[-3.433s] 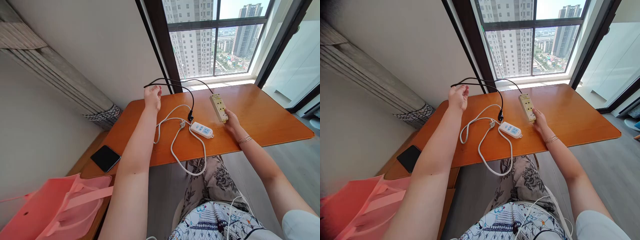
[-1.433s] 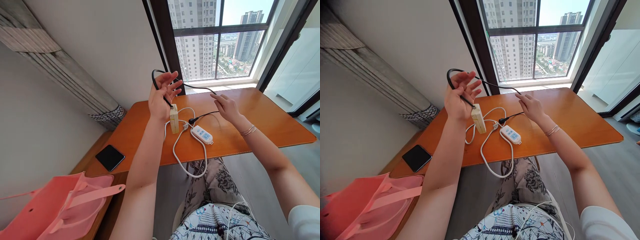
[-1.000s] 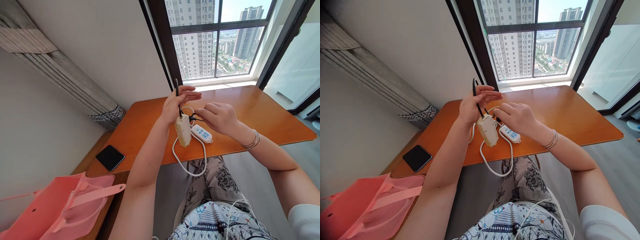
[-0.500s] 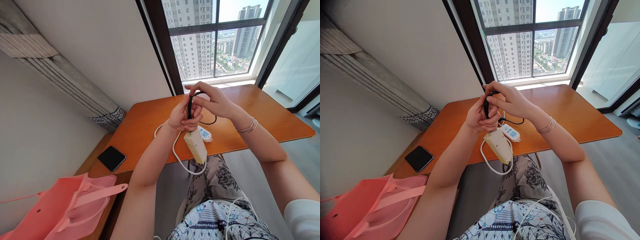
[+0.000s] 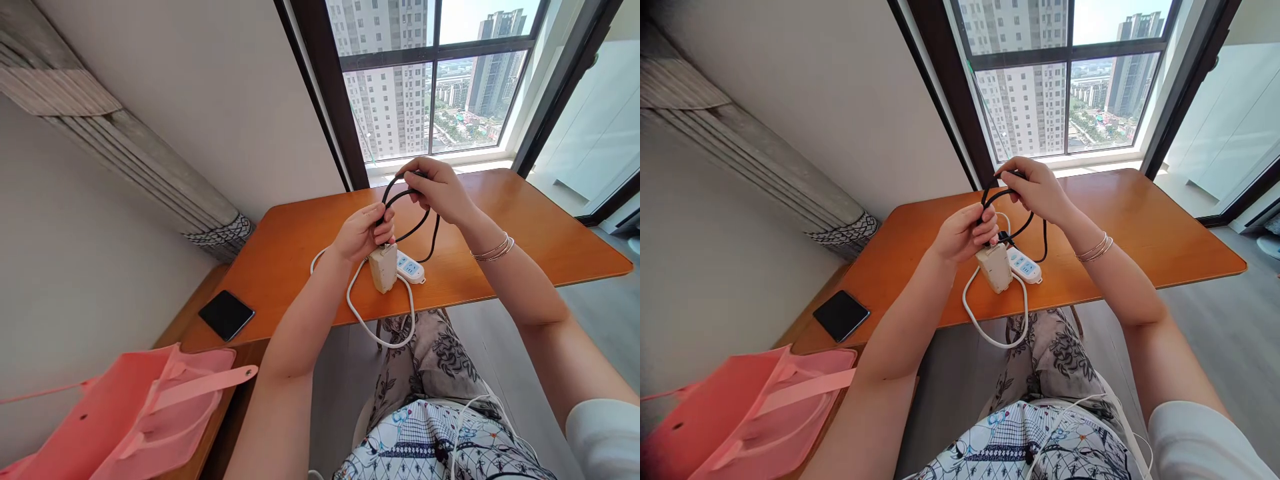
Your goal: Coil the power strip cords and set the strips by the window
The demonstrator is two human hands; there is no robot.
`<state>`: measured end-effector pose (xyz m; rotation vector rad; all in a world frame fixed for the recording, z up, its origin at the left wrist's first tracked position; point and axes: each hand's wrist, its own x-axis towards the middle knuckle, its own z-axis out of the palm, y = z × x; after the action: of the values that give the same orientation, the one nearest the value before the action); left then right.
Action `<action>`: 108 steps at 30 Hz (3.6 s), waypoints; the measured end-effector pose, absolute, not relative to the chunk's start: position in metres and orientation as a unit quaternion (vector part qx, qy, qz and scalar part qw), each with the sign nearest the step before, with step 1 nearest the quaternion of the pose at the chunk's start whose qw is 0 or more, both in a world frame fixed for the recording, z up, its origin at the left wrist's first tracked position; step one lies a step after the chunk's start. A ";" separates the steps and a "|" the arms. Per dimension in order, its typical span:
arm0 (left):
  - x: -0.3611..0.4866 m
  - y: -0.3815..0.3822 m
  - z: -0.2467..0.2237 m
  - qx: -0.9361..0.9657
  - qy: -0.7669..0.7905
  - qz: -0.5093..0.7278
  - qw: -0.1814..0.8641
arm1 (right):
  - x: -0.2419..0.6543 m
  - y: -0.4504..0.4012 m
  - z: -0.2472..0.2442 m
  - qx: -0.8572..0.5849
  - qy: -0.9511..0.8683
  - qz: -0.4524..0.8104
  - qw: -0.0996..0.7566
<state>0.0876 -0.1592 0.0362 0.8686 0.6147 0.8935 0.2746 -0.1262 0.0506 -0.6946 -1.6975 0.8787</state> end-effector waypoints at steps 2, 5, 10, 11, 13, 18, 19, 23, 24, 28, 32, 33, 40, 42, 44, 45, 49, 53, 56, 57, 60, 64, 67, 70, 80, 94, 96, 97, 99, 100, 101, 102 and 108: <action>0.089 -0.160 0.036 0.376 0.272 0.427 0.776 | 0.277 -0.122 0.049 -0.281 -0.688 0.428 0.515; 0.091 -0.161 0.039 0.340 0.252 0.452 0.786 | 0.281 -0.123 0.045 -0.268 -0.656 0.487 0.510; 0.091 -0.163 0.046 0.311 0.230 0.502 0.774 | 0.283 -0.125 0.026 -0.268 -0.606 0.540 0.518; 0.090 -0.163 0.047 0.310 0.230 0.510 0.769 | 0.282 -0.125 0.020 -0.268 -0.596 0.548 0.523; 0.091 -0.163 0.047 0.310 0.234 0.519 0.762 | 0.280 -0.126 0.011 -0.263 -0.575 0.557 0.538; 0.095 -0.163 0.045 0.295 0.257 0.516 0.762 | 0.274 -0.134 0.001 -0.229 -0.555 0.544 0.586; 0.097 -0.163 0.045 0.290 0.262 0.516 0.762 | 0.272 -0.135 0.001 -0.222 -0.553 0.544 0.591; 0.100 -0.165 0.047 0.274 0.271 0.529 0.756 | 0.271 -0.137 0.001 -0.221 -0.530 0.553 0.603; 0.100 -0.166 0.048 0.272 0.271 0.533 0.754 | 0.271 -0.137 0.000 -0.227 -0.525 0.552 0.607; 0.098 -0.169 0.051 0.280 0.274 0.545 0.741 | 0.274 -0.140 -0.006 -0.250 -0.540 0.512 0.619; 0.097 -0.171 0.050 0.298 0.289 0.551 0.724 | 0.277 -0.147 -0.011 -0.273 -0.571 0.460 0.623; 0.098 -0.171 0.048 0.302 0.293 0.553 0.719 | 0.277 -0.149 -0.011 -0.281 -0.574 0.450 0.624; 0.101 -0.171 0.046 0.308 0.297 0.604 0.673 | 0.280 -0.151 -0.015 -0.314 -0.594 0.424 0.608; 0.102 -0.170 0.047 0.305 0.290 0.621 0.661 | 0.278 -0.151 -0.019 -0.318 -0.596 0.429 0.600; 0.103 -0.170 0.048 0.305 0.280 0.635 0.653 | 0.276 -0.151 -0.025 -0.326 -0.600 0.433 0.589; 0.103 -0.170 0.048 0.307 0.272 0.640 0.650 | 0.274 -0.151 -0.028 -0.331 -0.604 0.431 0.582; 0.099 -0.168 0.044 0.337 0.228 0.660 0.632 | 0.269 -0.155 -0.040 -0.366 -0.666 0.369 0.535; 0.092 -0.164 0.038 0.394 0.192 0.670 0.599 | 0.270 -0.161 -0.045 -0.410 -0.765 0.223 0.444; 0.090 -0.162 0.032 0.434 0.175 0.669 0.578 | 0.271 -0.166 -0.045 -0.429 -0.803 0.137 0.391; 0.090 -0.161 0.031 0.444 0.173 0.668 0.571 | 0.272 -0.168 -0.045 -0.436 -0.809 0.123 0.375; 0.089 -0.159 0.028 0.464 0.172 0.670 0.554 | 0.274 -0.173 -0.045 -0.443 -0.818 0.135 0.341; 0.080 -0.156 0.033 0.470 0.153 0.694 0.523 | 0.282 -0.177 -0.051 -0.402 -0.811 0.259 0.336; 0.072 -0.153 0.037 0.467 0.113 0.716 0.507 | 0.286 -0.178 -0.056 -0.379 -0.809 0.263 0.365; 0.069 -0.151 0.037 0.485 0.109 0.726 0.476 | 0.284 -0.180 -0.058 -0.372 -0.830 0.163 0.383; 0.066 -0.154 0.042 0.572 0.154 0.715 0.372 | 0.251 -0.174 -0.021 -0.395 -0.859 -0.102 0.311; 0.056 -0.140 0.042 0.470 0.270 0.658 0.522 | 0.239 -0.140 0.029 -0.257 -0.913 -0.123 0.294; 0.060 -0.145 0.042 0.462 0.276 0.627 0.563 | 0.240 -0.146 0.039 -0.222 -0.924 -0.084 0.301; 0.063 -0.148 0.042 0.459 0.278 0.610 0.583 | 0.240 -0.150 0.043 -0.210 -0.926 -0.068 0.305; 0.070 -0.155 0.041 0.451 0.281 0.568 0.628 | 0.239 -0.158 0.050 -0.201 -0.927 -0.055 0.311; 0.074 -0.158 0.040 0.443 0.283 0.548 0.651 | 0.238 -0.162 0.053 -0.208 -0.925 -0.058 0.314; 0.078 -0.160 0.039 0.432 0.286 0.530 0.671 | 0.238 -0.166 0.056 -0.221 -0.920 -0.063 0.319; 0.081 -0.163 0.038 0.421 0.289 0.517 0.688 | 0.238 -0.168 0.059 -0.239 -0.912 -0.070 0.326; 0.089 -0.166 0.034 0.379 0.327 0.456 0.736 | 0.250 -0.160 0.064 -0.334 -0.866 -0.050 0.370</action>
<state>0.0893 -0.1659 0.0336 0.8327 0.7193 1.0024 0.2499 -0.1605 0.0643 -0.8558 -2.2207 -0.1273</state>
